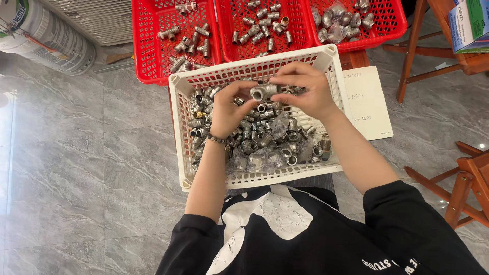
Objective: The person sits on the floor with a white basket of metal pipe fittings on their lap. They repeatedly pick up individual fittings, inspect them, and place them into one of three red baskets on the floor, while occasionally writing on a notepad with a pen.
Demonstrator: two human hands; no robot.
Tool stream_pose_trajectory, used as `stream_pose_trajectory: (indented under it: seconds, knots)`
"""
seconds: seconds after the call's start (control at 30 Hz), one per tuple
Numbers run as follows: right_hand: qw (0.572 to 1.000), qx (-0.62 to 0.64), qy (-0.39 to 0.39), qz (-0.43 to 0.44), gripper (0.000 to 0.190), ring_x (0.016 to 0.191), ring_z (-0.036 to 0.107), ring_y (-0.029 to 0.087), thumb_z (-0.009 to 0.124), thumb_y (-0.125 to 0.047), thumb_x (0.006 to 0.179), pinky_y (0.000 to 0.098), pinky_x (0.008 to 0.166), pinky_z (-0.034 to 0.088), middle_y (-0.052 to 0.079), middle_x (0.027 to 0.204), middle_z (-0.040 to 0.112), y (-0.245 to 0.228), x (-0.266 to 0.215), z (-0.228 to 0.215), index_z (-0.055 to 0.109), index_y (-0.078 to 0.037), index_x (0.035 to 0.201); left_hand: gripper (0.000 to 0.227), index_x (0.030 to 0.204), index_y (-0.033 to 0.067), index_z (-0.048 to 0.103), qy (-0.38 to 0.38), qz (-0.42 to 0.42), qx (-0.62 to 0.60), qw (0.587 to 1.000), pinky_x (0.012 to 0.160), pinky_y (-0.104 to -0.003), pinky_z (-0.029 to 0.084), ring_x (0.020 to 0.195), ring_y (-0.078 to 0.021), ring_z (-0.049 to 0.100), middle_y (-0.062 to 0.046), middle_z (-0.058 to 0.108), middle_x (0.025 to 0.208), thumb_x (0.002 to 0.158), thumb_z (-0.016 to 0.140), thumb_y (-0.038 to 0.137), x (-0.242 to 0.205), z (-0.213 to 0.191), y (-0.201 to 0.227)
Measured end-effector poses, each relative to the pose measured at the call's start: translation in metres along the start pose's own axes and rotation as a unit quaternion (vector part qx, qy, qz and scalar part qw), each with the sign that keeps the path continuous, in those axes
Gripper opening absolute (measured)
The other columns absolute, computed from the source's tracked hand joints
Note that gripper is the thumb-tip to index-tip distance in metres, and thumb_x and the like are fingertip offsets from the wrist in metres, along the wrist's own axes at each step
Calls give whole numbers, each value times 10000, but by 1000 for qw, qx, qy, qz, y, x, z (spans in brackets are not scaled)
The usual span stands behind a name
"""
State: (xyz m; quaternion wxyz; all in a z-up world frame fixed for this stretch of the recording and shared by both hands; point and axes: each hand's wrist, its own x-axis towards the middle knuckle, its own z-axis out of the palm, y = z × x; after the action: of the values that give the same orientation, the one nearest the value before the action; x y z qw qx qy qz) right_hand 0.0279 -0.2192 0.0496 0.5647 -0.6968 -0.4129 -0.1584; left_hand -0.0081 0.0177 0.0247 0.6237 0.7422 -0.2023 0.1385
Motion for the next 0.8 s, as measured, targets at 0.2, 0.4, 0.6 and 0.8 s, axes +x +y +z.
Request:
stream_pose_trajectory:
  seconds: [0.2,0.4,0.6,0.8]
  knots:
    - [992,63,39,105,318,861,694,186,955,-148,858,314,821,603,152,1019,706,13,-8,1,792,21,1072,291,1134,14,745,-6,-35,-75,997,735,-328,619,705,-144,694,-111,734,783,890,887,85,-5,-1,-11]
    - [981,64,56,173,275,766,637,117,928,-205,924,251,720,581,99,881,634,33,-21,7,772,20,944,144,961,39,758,-3,-82,-101,991,581,-242,575,548,-109,680,-67,709,645,980,798,177,-10,3,-22]
    - [978,64,60,188,257,722,608,97,905,-214,957,224,655,570,100,867,640,34,-20,11,773,6,942,155,929,40,753,2,-92,-95,991,559,-233,560,529,-104,667,-70,702,619,990,787,179,-8,2,-15]
    - [977,136,59,152,295,843,694,165,919,-32,863,253,670,629,167,1064,701,22,-7,7,778,37,1113,356,1205,-20,698,6,-57,-114,992,804,-331,630,831,-166,717,-190,754,899,905,876,50,-4,4,-2]
